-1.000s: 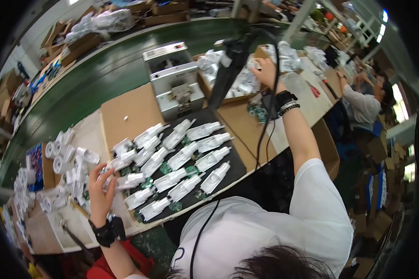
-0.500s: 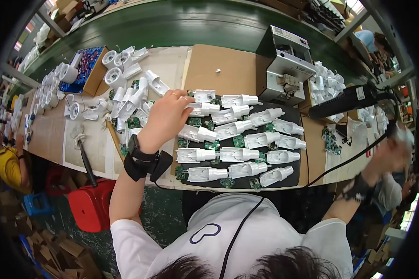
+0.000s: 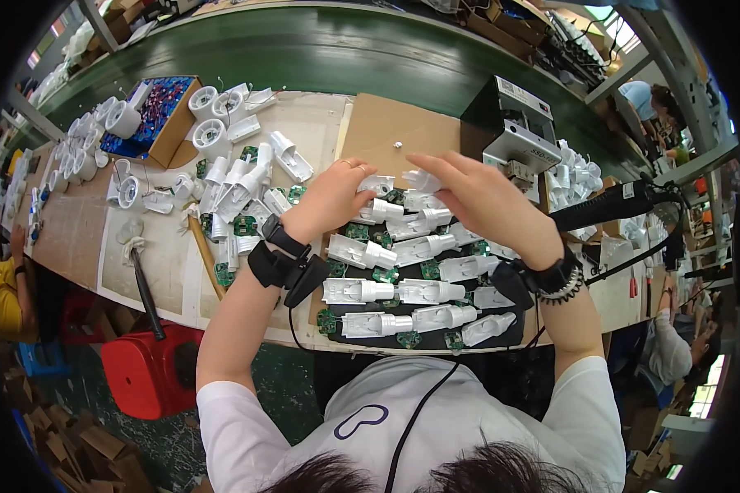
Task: The person assembles electronic components by hand, fitting circuit boards into plastic housings and joining housing halves together. They then use a power screwdriver to drive screws into the assembled units before setting them back onto the work surface.
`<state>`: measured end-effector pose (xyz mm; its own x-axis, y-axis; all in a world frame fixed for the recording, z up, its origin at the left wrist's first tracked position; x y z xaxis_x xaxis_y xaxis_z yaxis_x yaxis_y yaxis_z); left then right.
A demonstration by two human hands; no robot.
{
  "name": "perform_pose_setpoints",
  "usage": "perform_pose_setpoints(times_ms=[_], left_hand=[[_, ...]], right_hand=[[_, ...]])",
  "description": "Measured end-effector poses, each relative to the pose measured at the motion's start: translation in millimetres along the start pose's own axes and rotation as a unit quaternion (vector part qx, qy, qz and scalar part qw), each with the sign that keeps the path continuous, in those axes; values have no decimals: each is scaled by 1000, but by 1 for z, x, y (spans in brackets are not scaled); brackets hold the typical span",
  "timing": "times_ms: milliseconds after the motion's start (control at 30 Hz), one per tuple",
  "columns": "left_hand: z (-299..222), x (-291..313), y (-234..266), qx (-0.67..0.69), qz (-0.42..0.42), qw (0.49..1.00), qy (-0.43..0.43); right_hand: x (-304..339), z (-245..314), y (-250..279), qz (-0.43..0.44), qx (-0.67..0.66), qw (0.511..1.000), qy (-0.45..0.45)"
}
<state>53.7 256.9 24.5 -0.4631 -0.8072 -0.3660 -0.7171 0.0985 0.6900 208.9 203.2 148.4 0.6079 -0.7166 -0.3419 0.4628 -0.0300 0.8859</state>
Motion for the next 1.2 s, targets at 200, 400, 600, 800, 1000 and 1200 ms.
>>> perform_pose_setpoints(times_ms=[200,400,600,800,1000,1200], left_hand=[[2,-9,-1,2,38,999,-13],[2,-8,4,34,20,999,-30],[7,-6,7,38,25,999,-7],[8,-5,7,6,30,1000,-8],[9,-1,5,-14,26,999,-12],[3,-2,9,-18,28,999,12]], right_hand=[[-10,-52,-42,11,-33,998,-59],[-13,-63,-54,6,-102,993,-64],[-15,-68,-68,19,-133,989,-59],[-13,-73,-79,33,-153,986,-54],[-12,-72,-81,32,-149,987,-57],[-12,-71,-85,52,-89,993,-53]])
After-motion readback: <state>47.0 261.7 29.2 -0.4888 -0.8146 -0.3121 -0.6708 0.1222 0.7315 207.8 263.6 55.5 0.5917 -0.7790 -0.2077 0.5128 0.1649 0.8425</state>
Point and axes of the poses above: each hand's wrist, its own x-axis away from the middle knuckle, its own y-axis out of the back of the hand, z = x × y, the point moved 6 cm from there along -x, towards the middle knuckle, and after that the axes turned 7 degrees about -z, right-handed, at the moved point
